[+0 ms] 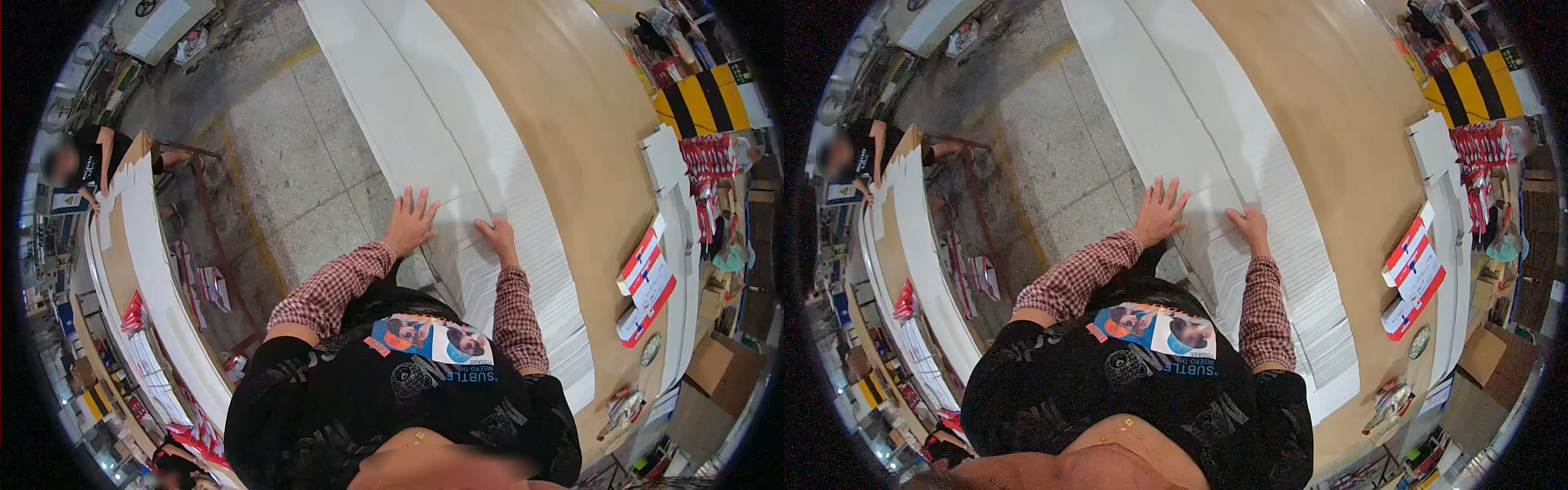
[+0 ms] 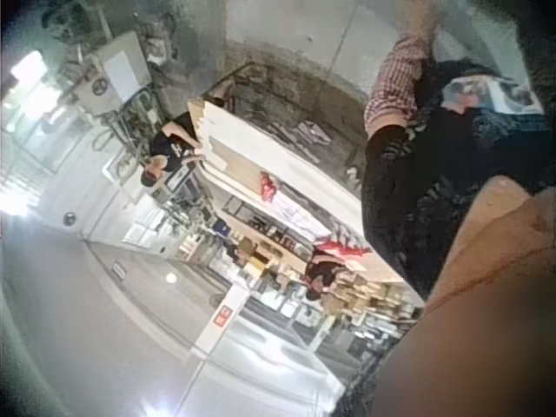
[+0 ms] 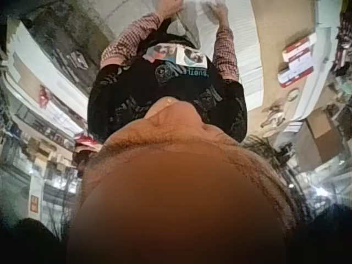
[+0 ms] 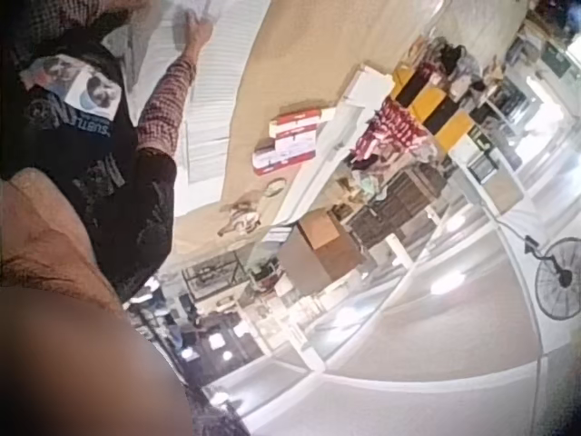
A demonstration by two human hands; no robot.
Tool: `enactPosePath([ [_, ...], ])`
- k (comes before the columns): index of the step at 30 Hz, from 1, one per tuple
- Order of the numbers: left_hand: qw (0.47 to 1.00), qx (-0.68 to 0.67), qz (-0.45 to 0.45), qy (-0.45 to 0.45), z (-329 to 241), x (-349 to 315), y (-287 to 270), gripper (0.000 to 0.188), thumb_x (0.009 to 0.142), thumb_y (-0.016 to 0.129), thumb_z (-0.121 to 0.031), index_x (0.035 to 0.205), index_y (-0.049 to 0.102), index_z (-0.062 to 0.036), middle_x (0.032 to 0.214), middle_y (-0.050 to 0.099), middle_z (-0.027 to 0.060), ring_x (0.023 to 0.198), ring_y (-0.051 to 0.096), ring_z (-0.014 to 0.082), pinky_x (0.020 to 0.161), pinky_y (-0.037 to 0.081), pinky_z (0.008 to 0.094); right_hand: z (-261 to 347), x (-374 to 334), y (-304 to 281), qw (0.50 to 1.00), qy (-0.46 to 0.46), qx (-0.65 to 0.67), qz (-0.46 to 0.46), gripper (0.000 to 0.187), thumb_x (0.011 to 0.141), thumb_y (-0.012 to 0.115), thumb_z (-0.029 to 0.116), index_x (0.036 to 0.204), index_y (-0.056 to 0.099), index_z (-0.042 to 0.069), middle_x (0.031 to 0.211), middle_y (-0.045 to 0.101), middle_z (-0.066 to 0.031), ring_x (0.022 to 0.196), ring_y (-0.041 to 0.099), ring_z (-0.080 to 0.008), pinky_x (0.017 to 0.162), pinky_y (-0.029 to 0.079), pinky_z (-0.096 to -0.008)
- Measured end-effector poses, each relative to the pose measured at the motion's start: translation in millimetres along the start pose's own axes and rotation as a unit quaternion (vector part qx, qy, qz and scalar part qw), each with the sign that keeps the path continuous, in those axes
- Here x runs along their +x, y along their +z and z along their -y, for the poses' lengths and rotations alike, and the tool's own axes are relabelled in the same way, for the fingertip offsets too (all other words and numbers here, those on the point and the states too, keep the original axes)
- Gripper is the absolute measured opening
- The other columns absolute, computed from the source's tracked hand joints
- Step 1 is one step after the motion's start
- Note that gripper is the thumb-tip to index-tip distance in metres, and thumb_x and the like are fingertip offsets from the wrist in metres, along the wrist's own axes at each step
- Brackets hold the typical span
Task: Inspecting and aligning a large stack of paper sheets on a table.
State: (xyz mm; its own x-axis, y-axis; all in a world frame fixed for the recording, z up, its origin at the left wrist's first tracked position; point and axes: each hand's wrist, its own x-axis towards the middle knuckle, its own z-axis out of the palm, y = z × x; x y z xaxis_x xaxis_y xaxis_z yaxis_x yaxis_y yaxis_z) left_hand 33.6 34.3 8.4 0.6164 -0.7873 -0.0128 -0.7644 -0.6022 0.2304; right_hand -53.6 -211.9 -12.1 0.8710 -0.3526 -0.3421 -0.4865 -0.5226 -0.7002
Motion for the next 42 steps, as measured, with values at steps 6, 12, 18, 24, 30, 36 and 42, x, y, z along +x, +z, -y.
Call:
enactPosePath([
  [6, 1.000, 0.023, -0.005, 0.006, 7.1, -1.0, -0.5, 0.068, 0.076, 0.061, -0.041, 0.132, 0.036, -0.0130, 0.138, 0.025, 0.0220, 0.121, 0.025, 0.0502, 0.094, 0.030, 0.0570, -2.2, -0.2, 7.5, 0.999, -0.026, -0.021, 0.007, 0.048, 0.076, 0.059, 0.050, 0.079, 0.065, 0.002, 0.067, 0.060, -0.0158, 0.065, 0.058, -0.0272, 0.060, 0.042, -0.0368],
  [12, 0.999, -0.013, -0.034, 0.024, 1.0, -0.3, -2.6, 0.066, 0.076, 0.061, -0.039, 0.132, 0.036, -0.0139, 0.140, 0.023, 0.0209, 0.124, 0.022, 0.0489, 0.097, 0.027, 0.0554, -6.3, -5.4, 5.2, 0.996, -0.055, -0.061, -0.026, 0.053, 0.075, 0.057, 0.054, 0.083, 0.063, 0.002, 0.067, 0.061, -0.0156, 0.066, 0.058, -0.0321, 0.060, 0.043, -0.0400],
  [18, 0.999, -0.036, -0.002, 0.038, -15.0, -20.9, 0.9, 0.067, 0.079, 0.057, -0.040, 0.134, 0.033, -0.0114, 0.142, 0.022, 0.0147, 0.131, 0.018, 0.0354, 0.100, 0.022, 0.0557, 21.1, -38.1, -17.7, 0.992, 0.088, -0.075, -0.054, 0.055, 0.069, 0.065, 0.055, 0.086, 0.056, 0.003, 0.066, 0.058, -0.0118, 0.064, 0.058, -0.0287, 0.059, 0.043, -0.0380],
  [24, 0.999, -0.012, 0.005, 0.049, -16.8, -18.1, 7.4, 0.068, 0.081, 0.051, -0.046, 0.134, 0.032, -0.0075, 0.143, 0.022, 0.0120, 0.132, 0.018, 0.0316, 0.100, 0.021, 0.0566, 6.8, -38.7, -30.2, 0.999, -0.031, -0.004, -0.006, 0.053, 0.070, 0.066, 0.051, 0.082, 0.055, 0.001, 0.067, 0.057, -0.0104, 0.061, 0.054, -0.0232, 0.059, 0.042, -0.0331],
  [30, 0.999, -0.011, -0.005, 0.046, -17.9, -17.4, 7.9, 0.068, 0.082, 0.049, -0.047, 0.133, 0.032, -0.0063, 0.142, 0.022, 0.0129, 0.131, 0.019, 0.0317, 0.099, 0.022, 0.0568, -7.9, -37.6, -7.4, 0.998, -0.057, 0.017, -0.019, 0.046, 0.079, 0.059, 0.045, 0.077, 0.060, -0.001, 0.066, 0.058, -0.0139, 0.061, 0.054, -0.0267, 0.060, 0.042, -0.0337],
  [36, 0.999, -0.027, -0.001, 0.036, -21.5, -19.3, 11.6, 0.072, 0.080, 0.050, -0.051, 0.132, 0.033, -0.0042, 0.141, 0.024, 0.0145, 0.130, 0.019, 0.0336, 0.098, 0.024, 0.0571, -7.6, -40.7, -9.2, 0.981, -0.042, -0.088, -0.168, 0.043, 0.085, 0.053, 0.038, 0.064, 0.049, 0.000, 0.055, 0.045, -0.0190, 0.049, 0.045, -0.0335, 0.048, 0.035, -0.0411],
  [42, 0.999, -0.015, -0.002, 0.033, -22.4, -20.2, 2.4, 0.078, 0.077, 0.053, -0.053, 0.132, 0.033, -0.0029, 0.141, 0.023, 0.0150, 0.130, 0.019, 0.0341, 0.097, 0.026, 0.0558, 12.5, -21.0, -22.4, 0.985, -0.020, -0.046, -0.166, 0.044, 0.086, 0.053, 0.037, 0.064, 0.049, -0.001, 0.054, 0.044, -0.0184, 0.048, 0.041, -0.0300, 0.049, 0.034, -0.0384],
])
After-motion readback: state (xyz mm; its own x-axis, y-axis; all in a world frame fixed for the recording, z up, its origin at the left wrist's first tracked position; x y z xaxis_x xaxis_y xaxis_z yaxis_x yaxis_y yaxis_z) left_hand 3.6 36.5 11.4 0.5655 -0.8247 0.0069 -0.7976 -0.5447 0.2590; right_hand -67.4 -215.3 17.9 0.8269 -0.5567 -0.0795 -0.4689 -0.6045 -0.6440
